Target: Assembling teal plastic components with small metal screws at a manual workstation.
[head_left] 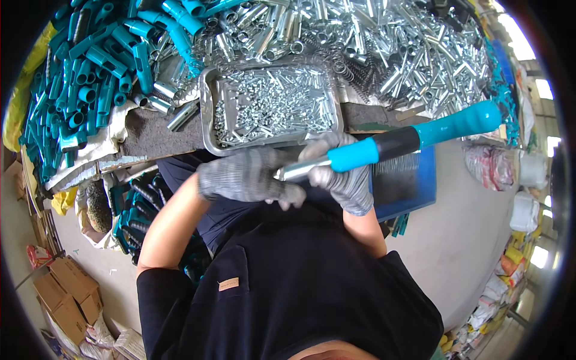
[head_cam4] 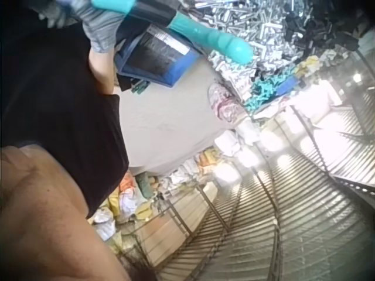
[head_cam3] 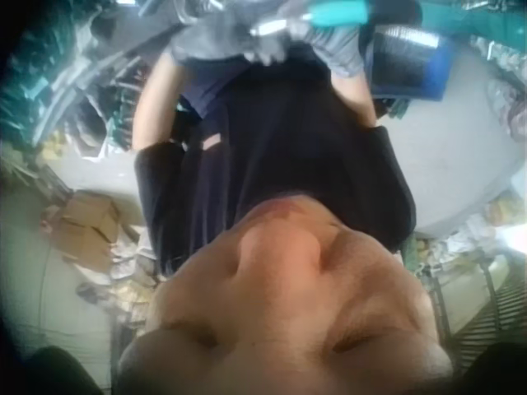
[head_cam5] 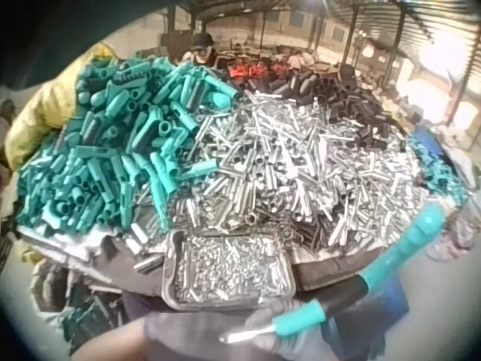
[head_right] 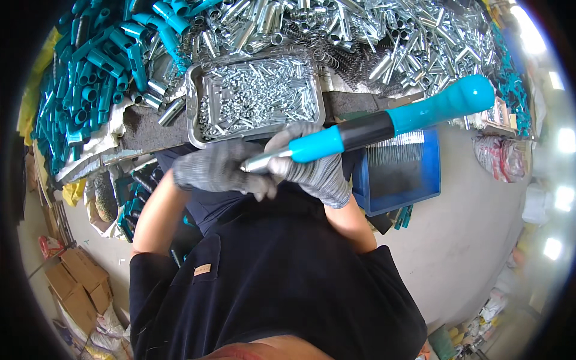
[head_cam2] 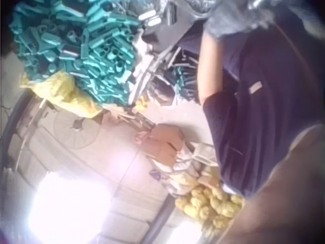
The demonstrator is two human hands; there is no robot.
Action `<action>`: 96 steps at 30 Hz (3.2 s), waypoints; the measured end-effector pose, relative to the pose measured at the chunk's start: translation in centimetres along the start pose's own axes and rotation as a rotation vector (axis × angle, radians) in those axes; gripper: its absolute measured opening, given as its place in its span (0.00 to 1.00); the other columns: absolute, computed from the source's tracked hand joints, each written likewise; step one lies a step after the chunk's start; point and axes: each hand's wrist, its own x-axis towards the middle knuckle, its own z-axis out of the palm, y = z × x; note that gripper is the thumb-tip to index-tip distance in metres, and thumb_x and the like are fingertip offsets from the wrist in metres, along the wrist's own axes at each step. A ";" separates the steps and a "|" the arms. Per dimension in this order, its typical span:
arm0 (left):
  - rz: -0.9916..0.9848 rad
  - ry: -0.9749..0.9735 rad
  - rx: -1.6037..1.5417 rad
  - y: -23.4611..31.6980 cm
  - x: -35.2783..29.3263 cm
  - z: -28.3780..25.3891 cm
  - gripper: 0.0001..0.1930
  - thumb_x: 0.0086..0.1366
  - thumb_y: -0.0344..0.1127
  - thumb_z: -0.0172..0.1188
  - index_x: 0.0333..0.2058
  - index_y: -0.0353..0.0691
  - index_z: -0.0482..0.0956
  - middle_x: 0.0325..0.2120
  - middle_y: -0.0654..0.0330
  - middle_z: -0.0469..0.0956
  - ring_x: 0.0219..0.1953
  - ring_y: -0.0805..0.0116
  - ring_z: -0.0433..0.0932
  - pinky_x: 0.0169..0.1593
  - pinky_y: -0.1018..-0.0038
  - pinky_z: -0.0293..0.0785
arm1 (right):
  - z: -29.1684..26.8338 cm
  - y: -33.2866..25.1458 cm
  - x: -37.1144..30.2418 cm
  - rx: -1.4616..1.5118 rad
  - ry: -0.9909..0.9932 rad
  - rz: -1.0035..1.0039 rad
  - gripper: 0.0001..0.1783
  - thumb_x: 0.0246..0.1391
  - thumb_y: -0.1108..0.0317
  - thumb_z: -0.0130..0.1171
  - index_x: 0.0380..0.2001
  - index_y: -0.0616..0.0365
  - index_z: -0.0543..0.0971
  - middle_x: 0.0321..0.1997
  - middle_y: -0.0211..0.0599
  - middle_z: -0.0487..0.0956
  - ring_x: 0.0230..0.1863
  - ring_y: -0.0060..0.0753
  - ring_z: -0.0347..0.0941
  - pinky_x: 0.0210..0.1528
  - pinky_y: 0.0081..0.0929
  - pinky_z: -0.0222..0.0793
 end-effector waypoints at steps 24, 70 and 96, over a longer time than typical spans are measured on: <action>-0.217 0.870 0.696 -36.4 6.0 2.1 0.20 0.47 0.46 0.64 0.40 0.48 0.82 0.40 0.54 0.81 0.44 0.52 0.78 0.48 0.62 0.74 | 1.2 17.2 -5.7 -0.531 -0.224 0.685 0.26 0.45 0.62 0.66 0.47 0.63 0.74 0.32 0.50 0.78 0.34 0.49 0.76 0.39 0.39 0.72; -0.074 0.298 0.580 -19.0 8.0 1.0 0.29 0.55 0.62 0.54 0.45 0.45 0.80 0.47 0.48 0.77 0.52 0.46 0.72 0.59 0.56 0.64 | 6.7 24.0 -1.3 -0.793 -0.748 0.446 0.30 0.61 0.44 0.39 0.58 0.51 0.70 0.64 0.43 0.67 0.66 0.51 0.58 0.69 0.51 0.46; -0.071 0.113 0.688 -18.7 9.6 3.9 0.28 0.54 0.62 0.55 0.42 0.45 0.82 0.42 0.49 0.79 0.48 0.46 0.74 0.55 0.56 0.67 | 7.6 23.2 -2.2 -1.055 -0.433 0.078 0.30 0.61 0.44 0.36 0.47 0.54 0.78 0.52 0.52 0.77 0.53 0.53 0.72 0.59 0.49 0.62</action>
